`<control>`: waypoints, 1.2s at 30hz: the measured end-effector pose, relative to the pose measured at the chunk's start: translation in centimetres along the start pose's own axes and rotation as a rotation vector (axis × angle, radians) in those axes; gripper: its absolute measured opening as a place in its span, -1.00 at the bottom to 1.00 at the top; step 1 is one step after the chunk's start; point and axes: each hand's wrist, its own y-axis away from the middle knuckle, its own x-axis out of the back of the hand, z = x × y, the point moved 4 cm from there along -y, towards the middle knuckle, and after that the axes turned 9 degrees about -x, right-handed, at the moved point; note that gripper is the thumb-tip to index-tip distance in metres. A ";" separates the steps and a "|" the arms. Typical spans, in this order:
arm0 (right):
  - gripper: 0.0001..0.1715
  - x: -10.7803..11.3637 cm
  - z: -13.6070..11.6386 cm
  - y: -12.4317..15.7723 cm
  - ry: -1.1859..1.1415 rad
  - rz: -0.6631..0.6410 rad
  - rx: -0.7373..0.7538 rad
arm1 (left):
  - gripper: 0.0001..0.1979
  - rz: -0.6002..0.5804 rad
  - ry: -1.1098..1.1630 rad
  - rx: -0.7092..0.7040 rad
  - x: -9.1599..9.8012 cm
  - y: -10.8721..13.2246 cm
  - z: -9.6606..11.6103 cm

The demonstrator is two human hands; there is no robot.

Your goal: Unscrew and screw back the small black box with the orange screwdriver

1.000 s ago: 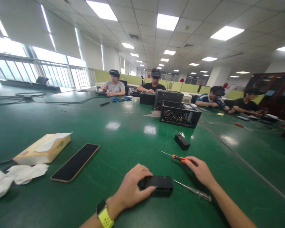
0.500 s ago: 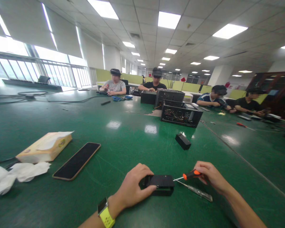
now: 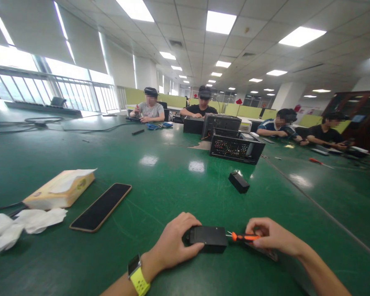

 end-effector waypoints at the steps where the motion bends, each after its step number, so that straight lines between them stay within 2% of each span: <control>1: -0.62 -0.3 0.0 -0.1 -0.002 -0.008 -0.004 | -0.67 0.001 -0.001 0.001 0.0 0.0 0.0; 5: -0.66 -0.7 -0.6 0.0 0.001 -0.010 0.026 | -0.69 -0.002 -0.005 0.008 -0.1 0.0 -0.1; 8: -0.69 0.3 -0.6 0.7 0.009 0.030 0.028 | -0.70 -0.001 -0.006 0.007 0.0 0.0 0.0; 11: -0.66 2.3 -0.5 1.2 -0.117 0.199 0.089 | -0.70 -0.002 -0.007 0.005 0.0 0.0 -0.1; 14: -0.60 3.6 -0.3 1.3 -0.381 0.429 0.201 | -0.68 0.002 -0.003 -0.002 -0.1 0.0 -0.1; 16: -0.58 3.6 -0.3 1.2 -0.503 0.509 0.252 | -0.67 0.007 -0.001 -0.005 -0.1 0.0 -0.2; 21: -0.60 2.8 -1.3 1.3 -0.630 0.636 0.350 | -0.66 0.016 0.001 -0.014 0.0 0.0 -0.2; 24: -0.60 2.4 -1.6 1.3 -0.650 0.652 0.370 | -0.66 0.019 0.002 -0.017 0.0 0.0 -0.2; 30: -0.56 1.5 -1.5 0.5 -0.518 0.580 0.312 | -0.71 0.008 -0.006 -0.017 0.0 -0.1 -0.2; 36: -0.53 1.3 -1.7 0.7 -0.377 0.629 0.313 | -0.69 0.007 -0.006 -0.029 0.1 -0.2 -0.1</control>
